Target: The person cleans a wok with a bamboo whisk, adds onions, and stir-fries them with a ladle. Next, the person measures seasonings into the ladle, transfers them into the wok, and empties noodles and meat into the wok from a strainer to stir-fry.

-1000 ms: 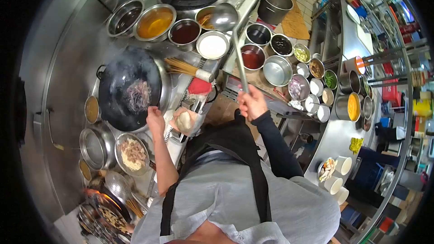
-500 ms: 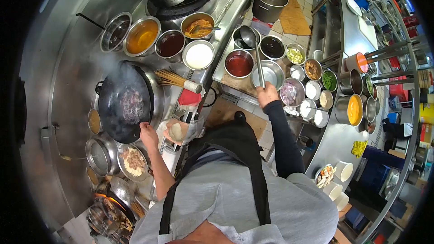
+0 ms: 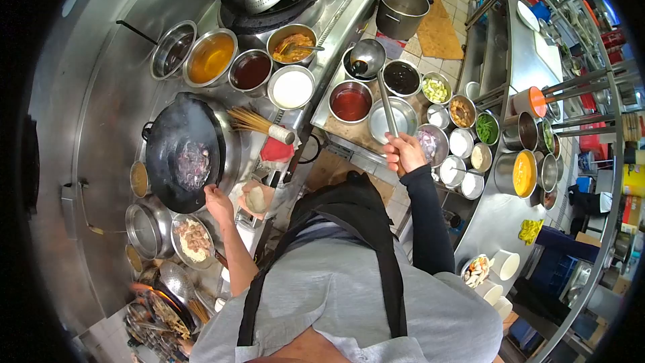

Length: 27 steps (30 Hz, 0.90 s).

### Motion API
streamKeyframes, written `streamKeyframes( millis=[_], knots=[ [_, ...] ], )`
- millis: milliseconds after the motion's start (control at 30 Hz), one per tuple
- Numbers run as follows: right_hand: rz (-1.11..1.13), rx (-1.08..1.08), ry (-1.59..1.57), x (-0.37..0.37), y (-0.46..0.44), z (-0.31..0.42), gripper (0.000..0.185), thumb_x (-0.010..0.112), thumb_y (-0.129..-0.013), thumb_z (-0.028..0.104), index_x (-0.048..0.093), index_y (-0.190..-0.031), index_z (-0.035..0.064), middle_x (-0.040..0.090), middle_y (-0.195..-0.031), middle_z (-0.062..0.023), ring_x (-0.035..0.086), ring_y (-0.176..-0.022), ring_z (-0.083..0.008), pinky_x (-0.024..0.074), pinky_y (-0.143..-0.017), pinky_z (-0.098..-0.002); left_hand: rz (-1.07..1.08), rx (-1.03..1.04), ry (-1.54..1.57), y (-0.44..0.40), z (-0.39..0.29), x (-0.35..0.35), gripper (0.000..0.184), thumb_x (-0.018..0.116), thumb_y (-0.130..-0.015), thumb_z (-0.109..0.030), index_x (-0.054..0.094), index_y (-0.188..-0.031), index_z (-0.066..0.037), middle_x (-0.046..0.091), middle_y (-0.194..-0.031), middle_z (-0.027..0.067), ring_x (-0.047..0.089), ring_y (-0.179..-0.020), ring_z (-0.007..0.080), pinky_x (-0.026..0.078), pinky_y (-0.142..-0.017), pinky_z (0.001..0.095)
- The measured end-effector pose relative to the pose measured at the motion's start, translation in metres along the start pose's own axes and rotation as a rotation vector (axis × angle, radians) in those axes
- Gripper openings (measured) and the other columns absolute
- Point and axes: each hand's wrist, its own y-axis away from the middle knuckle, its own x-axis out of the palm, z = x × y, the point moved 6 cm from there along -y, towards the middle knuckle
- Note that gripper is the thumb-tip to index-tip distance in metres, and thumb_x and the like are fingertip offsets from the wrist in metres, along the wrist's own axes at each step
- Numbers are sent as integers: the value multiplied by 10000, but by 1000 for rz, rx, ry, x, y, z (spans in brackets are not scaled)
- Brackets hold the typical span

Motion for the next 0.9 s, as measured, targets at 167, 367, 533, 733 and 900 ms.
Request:
streamKeyframes(
  millis=[167, 367, 533, 733, 900],
  knots=[
    [-7, -15, 26, -5, 12, 1, 209, 583, -1020, 154, 542, -1176, 20, 509, -765, 3, 424, -509, -66, 326, -411, -253, -13, 6, -19, 2, -1, 0, 171, 524, -983, -96, 588, -1129, -34, 666, -1058, 231, 614, -1016, 451, 471, -877, 536],
    [-24, -33, 13, -9, 15, -3, 183, 593, -1012, 140, 538, -1145, 27, 514, -763, -2, 427, -503, -74, 319, -399, -255, -45, 51, 19, 4, -5, -6, 162, 525, -984, -77, 584, -1124, -19, 665, -1045, 249, 623, -993, 459, 469, -860, 529],
    [-62, -72, 12, -16, 10, -8, 171, 607, -1002, 117, 524, -1123, 30, 529, -749, -20, 432, -498, -85, 317, -392, -263, -43, 87, 42, 4, -6, -8, 155, 521, -975, -76, 588, -1102, -18, 664, -1056, 235, 612, -1022, 449, 465, -884, 529],
    [-108, -121, -16, -17, 2, -23, 181, 618, -998, 113, 511, -1119, 32, 531, -732, -29, 441, -499, -100, 314, -390, -274, -2, 63, 65, 2, 0, -9, 167, 527, -979, -81, 598, -1115, -17, 673, -1062, 242, 618, -1022, 451, 470, -887, 524],
    [-87, -124, -59, -16, -5, -36, 190, 594, -1013, 131, 528, -1158, 27, 520, -736, -20, 427, -498, -99, 311, -388, -276, 26, 35, 90, 0, 4, -8, 179, 540, -977, -93, 603, -1131, -27, 679, -1072, 244, 629, -1026, 448, 482, -886, 523]
  ],
)
